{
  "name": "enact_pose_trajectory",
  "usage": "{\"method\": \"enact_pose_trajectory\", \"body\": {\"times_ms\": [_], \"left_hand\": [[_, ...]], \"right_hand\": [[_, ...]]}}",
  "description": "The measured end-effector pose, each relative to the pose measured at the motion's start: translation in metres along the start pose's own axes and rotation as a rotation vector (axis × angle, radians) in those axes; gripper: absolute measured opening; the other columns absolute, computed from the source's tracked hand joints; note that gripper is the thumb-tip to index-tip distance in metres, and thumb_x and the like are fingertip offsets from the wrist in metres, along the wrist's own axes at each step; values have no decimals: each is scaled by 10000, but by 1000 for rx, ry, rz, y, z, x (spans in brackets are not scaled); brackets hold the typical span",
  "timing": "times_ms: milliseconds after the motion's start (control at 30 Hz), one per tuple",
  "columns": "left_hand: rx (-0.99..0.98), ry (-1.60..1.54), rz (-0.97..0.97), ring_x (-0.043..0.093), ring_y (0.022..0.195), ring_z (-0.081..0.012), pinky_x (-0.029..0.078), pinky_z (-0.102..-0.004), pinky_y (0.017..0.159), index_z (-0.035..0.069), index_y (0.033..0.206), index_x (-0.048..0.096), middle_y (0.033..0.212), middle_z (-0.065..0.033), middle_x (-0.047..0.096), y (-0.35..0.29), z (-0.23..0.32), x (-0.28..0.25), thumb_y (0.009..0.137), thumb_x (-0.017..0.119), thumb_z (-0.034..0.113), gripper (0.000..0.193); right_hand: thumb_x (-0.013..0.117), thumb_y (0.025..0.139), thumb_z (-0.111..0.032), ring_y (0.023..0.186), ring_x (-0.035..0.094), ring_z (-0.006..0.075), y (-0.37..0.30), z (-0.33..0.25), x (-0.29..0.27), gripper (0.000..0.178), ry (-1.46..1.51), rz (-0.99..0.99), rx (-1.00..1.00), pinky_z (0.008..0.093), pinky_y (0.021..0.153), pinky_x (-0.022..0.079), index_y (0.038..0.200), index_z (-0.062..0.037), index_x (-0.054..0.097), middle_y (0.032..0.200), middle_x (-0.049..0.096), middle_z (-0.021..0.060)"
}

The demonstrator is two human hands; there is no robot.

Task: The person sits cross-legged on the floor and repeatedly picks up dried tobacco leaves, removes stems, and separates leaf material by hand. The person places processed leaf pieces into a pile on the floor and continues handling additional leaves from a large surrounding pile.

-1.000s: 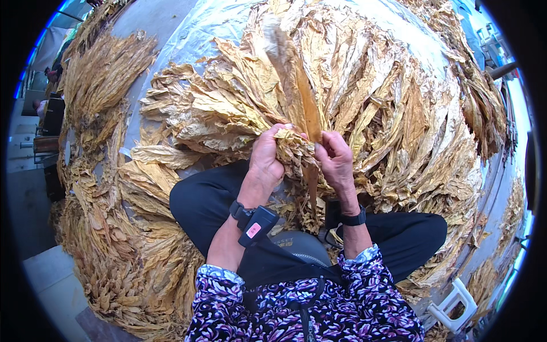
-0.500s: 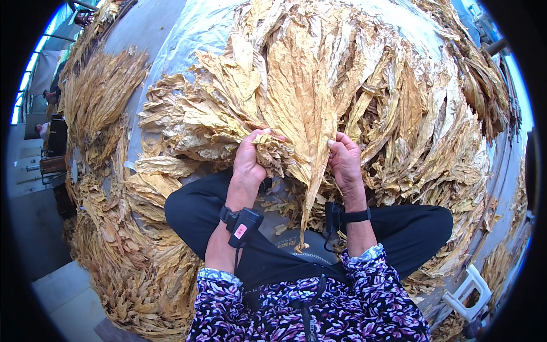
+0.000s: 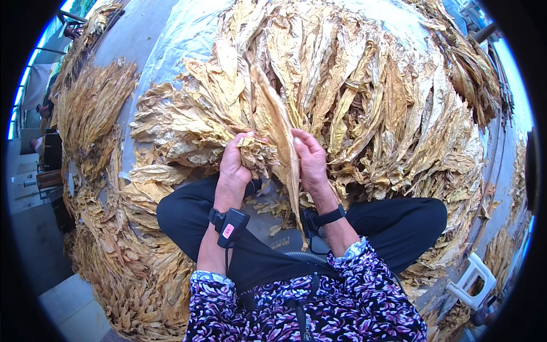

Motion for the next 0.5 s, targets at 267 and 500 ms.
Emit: {"method": "enact_pose_trajectory", "body": {"times_ms": [267, 500], "left_hand": [[160, -86, -151, 611, 770, -235, 523, -354, 708, -22, 881, 555, 826, -128, 607, -48, 39, 14, 831, 526, 118, 152], [204, -77, -174, 587, 770, -203, 495, -305, 669, -31, 862, 548, 788, -115, 567, -96, 78, 20, 833, 518, 143, 179]], "right_hand": [[491, 899, -32, 825, 623, 133, 13, -120, -59, 205, -531, 486, -575, 235, 672, 565, 1068, -13, 606, 996, 633, 108], [564, 860, -104, 879, 532, 174, 40, -150, -121, 232, -1795, 779, -539, 271, 662, 481, 1077, -24, 566, 947, 562, 107]]}}
Point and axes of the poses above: each hand's wrist, its own y-axis towards the middle knuckle, its own x-axis out of the palm, z = x × y, the point moved 1 cm from there along y, towards the middle knuckle
